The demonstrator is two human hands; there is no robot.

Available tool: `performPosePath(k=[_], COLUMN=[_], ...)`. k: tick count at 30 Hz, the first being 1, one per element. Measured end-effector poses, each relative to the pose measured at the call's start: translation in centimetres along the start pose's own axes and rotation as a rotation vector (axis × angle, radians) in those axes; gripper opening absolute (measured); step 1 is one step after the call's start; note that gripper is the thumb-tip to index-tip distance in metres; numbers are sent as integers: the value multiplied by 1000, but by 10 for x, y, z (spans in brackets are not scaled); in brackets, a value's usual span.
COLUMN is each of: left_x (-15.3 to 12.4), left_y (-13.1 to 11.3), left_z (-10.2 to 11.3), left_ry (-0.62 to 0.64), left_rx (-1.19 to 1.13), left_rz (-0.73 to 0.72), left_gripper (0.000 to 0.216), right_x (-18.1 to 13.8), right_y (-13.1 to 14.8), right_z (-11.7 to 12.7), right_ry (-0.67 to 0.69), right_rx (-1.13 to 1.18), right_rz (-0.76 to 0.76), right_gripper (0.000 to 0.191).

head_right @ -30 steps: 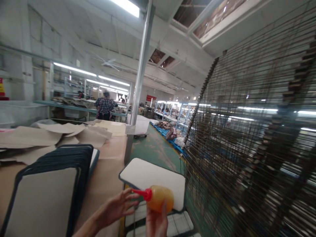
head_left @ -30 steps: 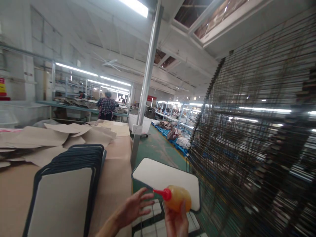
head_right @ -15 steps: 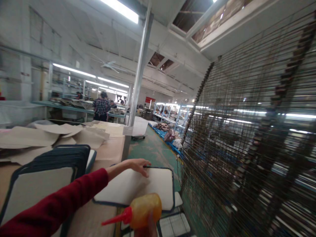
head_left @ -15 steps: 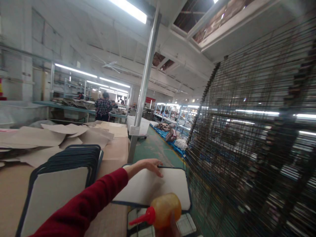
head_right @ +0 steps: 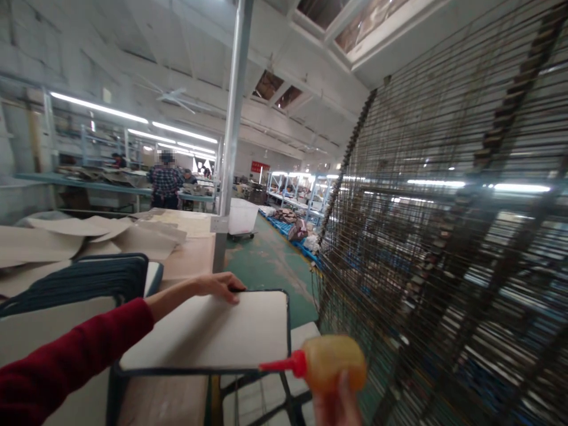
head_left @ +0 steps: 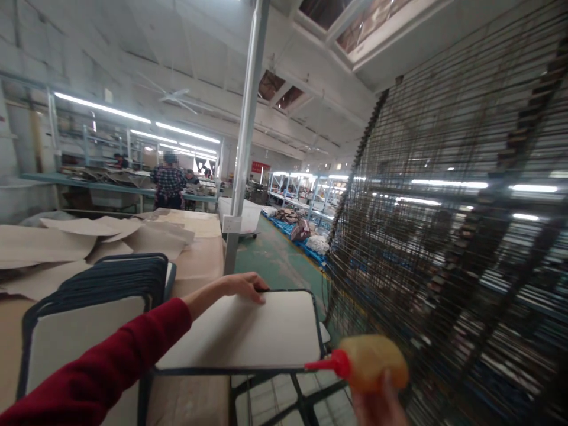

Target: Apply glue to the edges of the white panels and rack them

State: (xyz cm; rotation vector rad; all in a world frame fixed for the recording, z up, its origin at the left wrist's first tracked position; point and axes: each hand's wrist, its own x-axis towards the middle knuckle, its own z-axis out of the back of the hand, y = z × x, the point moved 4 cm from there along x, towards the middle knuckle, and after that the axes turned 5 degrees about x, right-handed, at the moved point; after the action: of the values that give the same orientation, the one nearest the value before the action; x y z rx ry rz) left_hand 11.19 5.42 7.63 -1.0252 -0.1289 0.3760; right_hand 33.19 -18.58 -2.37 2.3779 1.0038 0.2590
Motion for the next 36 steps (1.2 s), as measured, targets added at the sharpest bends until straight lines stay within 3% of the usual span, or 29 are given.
performPosePath(k=[4,8,12,21,26,36], left_x=[-6,-8,-8,-9,-11,-16], left_y=[-10,-18,-22,-18,-13,-10], left_z=[-9,-15,-17,-17,-14,-13], left_ry=[97,196,242,328,344,318], left_rx=[-3,-30,-49,-54,-78,-117], left_rz=[1,-3,13,-1,10,28], left_gripper=[37,36,33,38,36,37], right_x=[21,27,26,24,23,13], right_y=[57,79,81,83,79,74], right_z=[-30,-48,-51,-44,-34,-34], right_ry=[-42,51,91,105,150,103], right_rx=[-76,-212,-295,-388,-463,-430], right_rz=[244,332,334,344,371,345], right_gripper=[59,63,53,72,71,78])
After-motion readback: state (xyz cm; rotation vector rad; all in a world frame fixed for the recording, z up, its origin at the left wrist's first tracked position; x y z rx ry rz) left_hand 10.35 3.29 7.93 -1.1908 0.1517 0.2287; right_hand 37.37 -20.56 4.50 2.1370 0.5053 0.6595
